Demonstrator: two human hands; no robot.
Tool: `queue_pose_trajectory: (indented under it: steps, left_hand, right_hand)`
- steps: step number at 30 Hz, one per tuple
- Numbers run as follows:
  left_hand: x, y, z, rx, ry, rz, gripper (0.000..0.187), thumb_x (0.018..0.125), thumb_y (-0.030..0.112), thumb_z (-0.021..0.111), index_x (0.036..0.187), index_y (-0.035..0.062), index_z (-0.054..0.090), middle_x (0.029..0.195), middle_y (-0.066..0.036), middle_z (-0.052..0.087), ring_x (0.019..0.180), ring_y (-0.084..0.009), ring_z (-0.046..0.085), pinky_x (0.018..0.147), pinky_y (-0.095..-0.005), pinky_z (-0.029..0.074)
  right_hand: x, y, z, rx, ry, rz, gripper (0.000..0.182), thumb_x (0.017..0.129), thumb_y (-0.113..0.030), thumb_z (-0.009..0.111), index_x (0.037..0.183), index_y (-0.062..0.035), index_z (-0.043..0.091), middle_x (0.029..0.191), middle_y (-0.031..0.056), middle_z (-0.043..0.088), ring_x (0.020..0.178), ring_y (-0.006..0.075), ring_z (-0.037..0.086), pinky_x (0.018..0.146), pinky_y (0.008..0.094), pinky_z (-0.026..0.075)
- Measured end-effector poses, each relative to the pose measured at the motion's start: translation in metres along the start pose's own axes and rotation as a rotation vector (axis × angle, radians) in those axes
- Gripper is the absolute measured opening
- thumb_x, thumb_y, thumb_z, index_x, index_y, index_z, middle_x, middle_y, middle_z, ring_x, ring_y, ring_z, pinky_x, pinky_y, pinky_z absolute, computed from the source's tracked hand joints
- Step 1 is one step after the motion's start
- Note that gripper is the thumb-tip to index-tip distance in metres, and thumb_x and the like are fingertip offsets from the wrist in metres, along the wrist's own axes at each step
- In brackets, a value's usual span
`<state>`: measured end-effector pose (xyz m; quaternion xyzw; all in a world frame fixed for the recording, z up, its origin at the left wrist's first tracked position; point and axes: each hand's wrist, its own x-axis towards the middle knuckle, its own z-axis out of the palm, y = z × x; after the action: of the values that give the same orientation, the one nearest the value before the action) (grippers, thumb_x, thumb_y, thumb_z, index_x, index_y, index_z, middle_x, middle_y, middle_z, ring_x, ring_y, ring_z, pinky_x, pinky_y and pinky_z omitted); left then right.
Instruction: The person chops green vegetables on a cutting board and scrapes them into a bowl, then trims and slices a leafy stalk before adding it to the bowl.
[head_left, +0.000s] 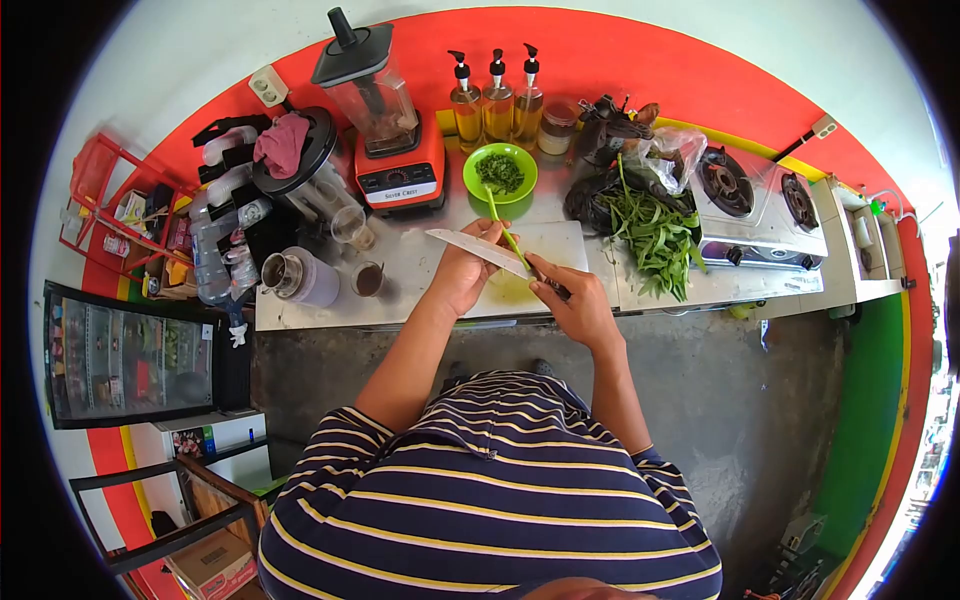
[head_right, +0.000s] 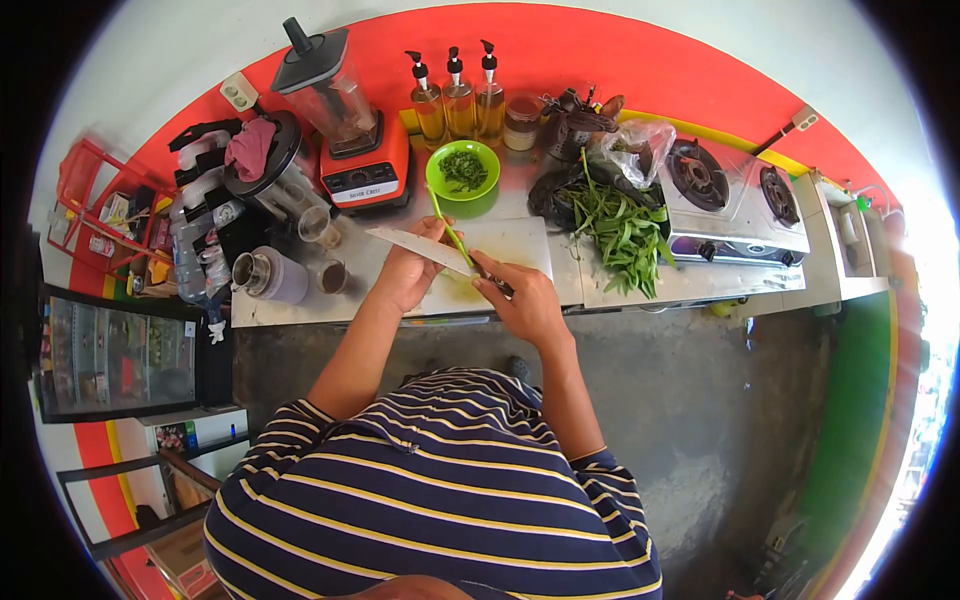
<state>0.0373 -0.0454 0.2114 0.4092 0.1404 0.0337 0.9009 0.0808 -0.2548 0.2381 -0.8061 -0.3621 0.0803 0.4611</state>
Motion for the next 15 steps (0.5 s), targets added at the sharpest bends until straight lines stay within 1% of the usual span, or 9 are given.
queue_pose_trajectory:
  steps: [1, 3, 4, 6, 8, 10, 12, 15]
  left_hand:
    - [0.0019, -0.0004, -0.0029, 0.000, 0.001, 0.001, 0.022, 0.101, 0.021, 0.063, 0.116, 0.0069, 0.065, 0.101, -0.003, 0.069, 0.092, -0.0130, 0.066, 0.081, -0.0283, 0.053]
    - [0.0059, -0.0010, -0.0083, 0.126, -0.029, 0.030, 0.020, 0.101, 0.022, 0.063, 0.111, 0.0051, 0.068, 0.096, -0.002, 0.070, 0.085, -0.0115, 0.066, 0.077, -0.0267, 0.053]
    - [0.0056, -0.0009, -0.0082, 0.126, -0.030, 0.030, 0.020, 0.101, 0.022, 0.063, 0.111, 0.0051, 0.068, 0.096, -0.002, 0.070, 0.085, -0.0115, 0.066, 0.077, -0.0267, 0.053]
    - [0.0054, 0.0001, -0.0061, 0.119, -0.035, 0.027, 0.019, 0.100, 0.020, 0.064, 0.107, 0.0037, 0.071, 0.091, -0.002, 0.070, 0.079, -0.0107, 0.065, 0.073, -0.0254, 0.053]
    - [0.0058, 0.0005, -0.0051, 0.130, -0.041, 0.024, 0.020, 0.100, 0.020, 0.064, 0.107, 0.0030, 0.071, 0.090, -0.002, 0.070, 0.078, -0.0107, 0.065, 0.073, -0.0254, 0.053]
    - [0.0055, 0.0003, -0.0046, 0.141, -0.041, 0.023, 0.020, 0.099, 0.020, 0.065, 0.108, 0.0023, 0.071, 0.090, -0.002, 0.070, 0.077, -0.0107, 0.065, 0.073, -0.0254, 0.053]
    - [0.0053, -0.0017, -0.0019, 0.125, -0.011, -0.017, 0.021, 0.099, 0.019, 0.065, 0.107, 0.0015, 0.072, 0.090, -0.002, 0.070, 0.076, -0.0110, 0.064, 0.072, -0.0254, 0.052]
    - [0.0063, -0.0065, 0.0001, 0.095, 0.018, 0.017, 0.022, 0.100, 0.020, 0.065, 0.108, 0.0011, 0.071, 0.090, -0.002, 0.070, 0.077, -0.0109, 0.064, 0.072, -0.0255, 0.052]
  right_hand:
    - [0.0000, -0.0011, -0.0021, 0.008, -0.030, 0.013, 0.041, 0.093, -0.024, 0.070, 0.132, -0.0150, 0.066, 0.092, 0.0156, 0.072, 0.073, 0.0313, 0.066, 0.071, 0.0383, 0.052]
    - [0.0001, -0.0017, -0.0034, 0.016, -0.061, 0.025, 0.040, 0.093, -0.024, 0.070, 0.132, -0.0147, 0.067, 0.092, 0.0156, 0.072, 0.073, 0.0314, 0.066, 0.071, 0.0382, 0.052]
    - [-0.0001, -0.0018, -0.0036, 0.008, -0.060, 0.012, 0.040, 0.093, -0.024, 0.070, 0.132, -0.0148, 0.067, 0.092, 0.0156, 0.073, 0.074, 0.0316, 0.066, 0.071, 0.0383, 0.052]
    - [-0.0005, -0.0002, -0.0027, -0.002, -0.057, 0.000, 0.040, 0.093, -0.024, 0.070, 0.131, -0.0148, 0.067, 0.092, 0.0155, 0.073, 0.075, 0.0318, 0.066, 0.071, 0.0384, 0.052]
    - [-0.0010, 0.0041, 0.0013, -0.006, -0.010, -0.070, 0.040, 0.092, -0.025, 0.070, 0.131, -0.0150, 0.067, 0.090, 0.0151, 0.072, 0.076, 0.0326, 0.067, 0.072, 0.0392, 0.052]
    - [-0.0005, -0.0009, -0.0002, -0.011, -0.011, -0.078, 0.040, 0.092, -0.026, 0.070, 0.131, -0.0151, 0.068, 0.089, 0.0148, 0.072, 0.077, 0.0330, 0.067, 0.071, 0.0396, 0.052]
    - [0.0011, -0.0028, 0.0002, -0.015, -0.013, -0.087, 0.040, 0.092, -0.026, 0.070, 0.131, -0.0151, 0.068, 0.087, 0.0145, 0.071, 0.078, 0.0333, 0.067, 0.071, 0.0401, 0.052]
    - [0.0036, -0.0010, 0.0014, -0.064, -0.002, -0.093, 0.040, 0.092, -0.026, 0.071, 0.130, -0.0155, 0.068, 0.085, 0.0140, 0.071, 0.077, 0.0332, 0.067, 0.070, 0.0406, 0.051]
